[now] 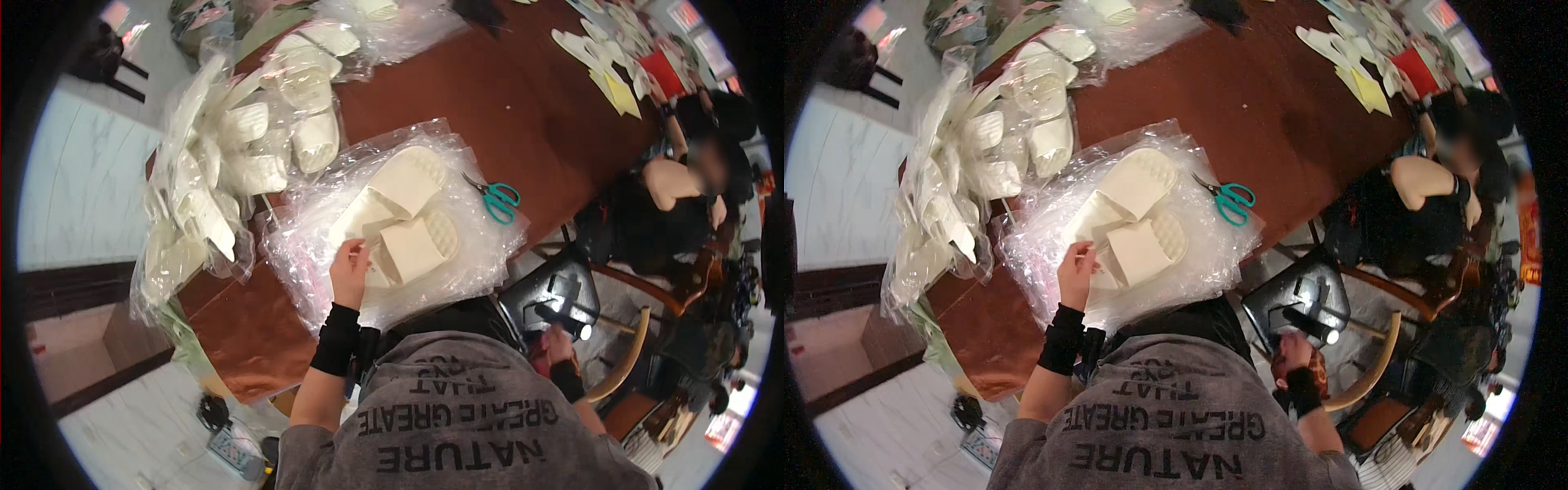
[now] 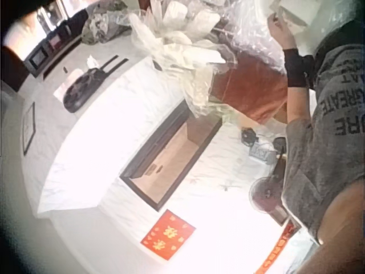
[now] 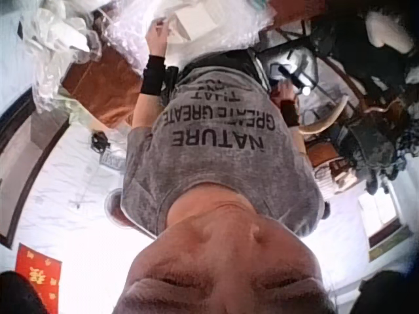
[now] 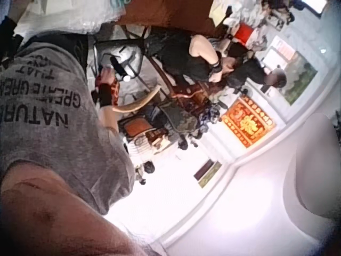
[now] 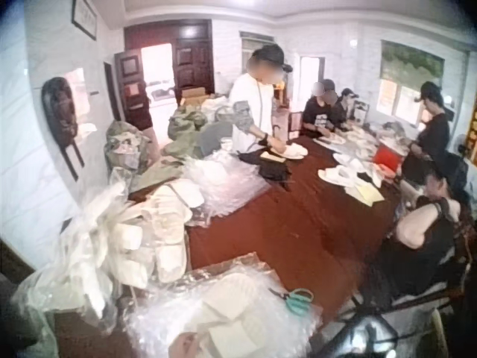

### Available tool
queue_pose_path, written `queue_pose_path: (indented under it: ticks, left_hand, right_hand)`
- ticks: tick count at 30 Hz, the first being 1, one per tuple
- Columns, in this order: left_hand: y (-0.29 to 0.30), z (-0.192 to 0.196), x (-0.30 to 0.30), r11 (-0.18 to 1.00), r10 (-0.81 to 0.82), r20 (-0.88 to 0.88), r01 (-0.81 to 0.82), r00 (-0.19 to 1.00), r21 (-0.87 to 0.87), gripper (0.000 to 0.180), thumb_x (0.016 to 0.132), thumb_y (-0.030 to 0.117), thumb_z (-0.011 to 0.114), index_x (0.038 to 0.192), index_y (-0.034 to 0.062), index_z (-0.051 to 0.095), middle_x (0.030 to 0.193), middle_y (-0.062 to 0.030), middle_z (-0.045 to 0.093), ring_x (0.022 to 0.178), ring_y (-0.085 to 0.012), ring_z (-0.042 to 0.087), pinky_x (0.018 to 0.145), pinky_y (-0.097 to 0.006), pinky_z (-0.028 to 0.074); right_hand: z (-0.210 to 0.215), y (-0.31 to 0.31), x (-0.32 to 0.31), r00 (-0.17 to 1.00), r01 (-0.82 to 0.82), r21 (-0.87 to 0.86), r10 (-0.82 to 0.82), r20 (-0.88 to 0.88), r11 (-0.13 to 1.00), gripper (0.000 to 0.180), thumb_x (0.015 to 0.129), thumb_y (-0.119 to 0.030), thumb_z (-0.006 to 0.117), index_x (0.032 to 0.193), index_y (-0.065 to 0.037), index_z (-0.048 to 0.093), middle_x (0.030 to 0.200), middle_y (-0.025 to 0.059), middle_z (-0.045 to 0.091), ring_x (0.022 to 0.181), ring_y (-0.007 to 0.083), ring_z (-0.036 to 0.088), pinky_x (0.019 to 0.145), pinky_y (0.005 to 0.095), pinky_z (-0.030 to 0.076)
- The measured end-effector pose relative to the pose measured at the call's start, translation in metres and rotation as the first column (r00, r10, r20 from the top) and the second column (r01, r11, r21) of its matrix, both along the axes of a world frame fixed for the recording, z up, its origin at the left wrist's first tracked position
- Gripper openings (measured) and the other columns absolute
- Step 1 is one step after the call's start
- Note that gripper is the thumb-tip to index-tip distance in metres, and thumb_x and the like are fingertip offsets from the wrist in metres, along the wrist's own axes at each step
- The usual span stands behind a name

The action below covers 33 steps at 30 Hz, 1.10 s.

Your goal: Trimming excess material from white shoe components using scissors at a manufacturing station.

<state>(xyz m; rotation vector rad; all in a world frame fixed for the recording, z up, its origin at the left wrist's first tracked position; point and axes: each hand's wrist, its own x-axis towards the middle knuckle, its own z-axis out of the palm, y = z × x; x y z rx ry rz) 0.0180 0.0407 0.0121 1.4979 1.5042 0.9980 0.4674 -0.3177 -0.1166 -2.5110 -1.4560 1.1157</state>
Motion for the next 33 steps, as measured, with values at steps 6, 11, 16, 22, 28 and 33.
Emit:
queue_pose_path:
  ticks: [6, 11, 16, 22, 28, 33]
  left_hand:
    - [-0.014, -0.007, 0.035, 0.928, -0.108, 0.330, 0.214, 0.938, -0.306, 0.018, 0.089, 0.014, 0.059, 0.098, -0.0024, 0.061, 0.074, -0.0075, 0.065, 0.061, -0.0126, 0.061, 0.055, -0.026, 0.048]
    - [-0.019, 0.029, 0.037, 0.908, -0.095, 0.316, 0.212, 0.944, -0.362, 0.020, 0.089, 0.013, 0.059, 0.102, -0.0023, 0.059, 0.065, -0.0069, 0.060, 0.048, -0.0110, 0.054, 0.044, -0.028, 0.044]
    - [-0.035, 0.071, 0.010, 0.984, -0.176, -0.143, 0.178, 0.974, -0.004, 0.022, 0.089, 0.022, 0.058, 0.108, 0.0096, 0.062, 0.080, -0.0161, 0.066, 0.063, -0.0312, 0.064, 0.058, -0.038, 0.051]
    - [0.003, 0.089, -0.022, 0.900, -0.432, -0.275, 0.432, 0.859, -0.063, 0.021, 0.092, 0.022, 0.052, 0.107, 0.0137, 0.064, 0.086, -0.0133, 0.066, 0.080, -0.0309, 0.063, 0.072, -0.038, 0.049]
    - [0.035, 0.066, -0.019, 0.764, -0.564, -0.503, 0.644, 0.655, -0.017, 0.014, 0.091, 0.021, 0.051, 0.099, 0.0162, 0.062, 0.082, -0.0081, 0.058, 0.082, -0.0299, 0.054, 0.073, -0.038, 0.045]
    - [0.049, 0.052, -0.009, 0.624, -0.433, -0.707, 0.752, 0.559, 0.213, 0.019, 0.079, 0.010, 0.055, 0.095, 0.0189, 0.059, 0.084, -0.0052, 0.052, 0.081, -0.0268, 0.050, 0.072, -0.035, 0.045]
  right_hand:
    - [0.199, 0.344, -0.114, 0.837, -0.532, 0.551, 0.498, 0.227, 0.643, 0.033, 0.087, -0.007, 0.049, 0.118, -0.012, 0.057, 0.093, 0.0128, 0.058, 0.087, 0.0341, 0.059, 0.074, 0.0406, 0.049]
    - [0.180, 0.440, -0.199, 0.368, -0.929, 0.263, 0.735, 0.570, 0.261, 0.046, 0.085, -0.011, 0.049, 0.130, -0.023, 0.047, 0.084, 0.0151, 0.059, 0.069, 0.0309, 0.063, 0.060, 0.0414, 0.050]
    - [0.194, 0.459, -0.217, 0.268, -0.959, 0.225, 0.806, 0.527, 0.172, 0.053, 0.081, -0.017, 0.059, 0.131, -0.020, 0.043, 0.083, 0.0140, 0.060, 0.068, 0.0317, 0.063, 0.058, 0.0412, 0.051]
    - [0.163, 0.461, -0.211, 0.588, -0.807, 0.377, 0.674, 0.447, 0.454, 0.076, 0.076, -0.044, 0.066, 0.140, -0.019, 0.034, 0.115, 0.0244, 0.051, 0.104, 0.0402, 0.055, 0.080, 0.0481, 0.050]
    - [0.165, 0.454, -0.226, 0.755, -0.650, 0.358, 0.622, 0.206, 0.670, 0.080, 0.074, -0.042, 0.065, 0.142, -0.016, 0.032, 0.125, 0.0260, 0.046, 0.109, 0.0425, 0.052, 0.088, 0.0495, 0.047]
    - [0.177, 0.448, -0.216, 0.730, -0.656, 0.445, 0.662, 0.169, 0.610, 0.078, 0.071, -0.038, 0.068, 0.138, -0.014, 0.038, 0.108, 0.0252, 0.053, 0.102, 0.0409, 0.055, 0.088, 0.0439, 0.047]
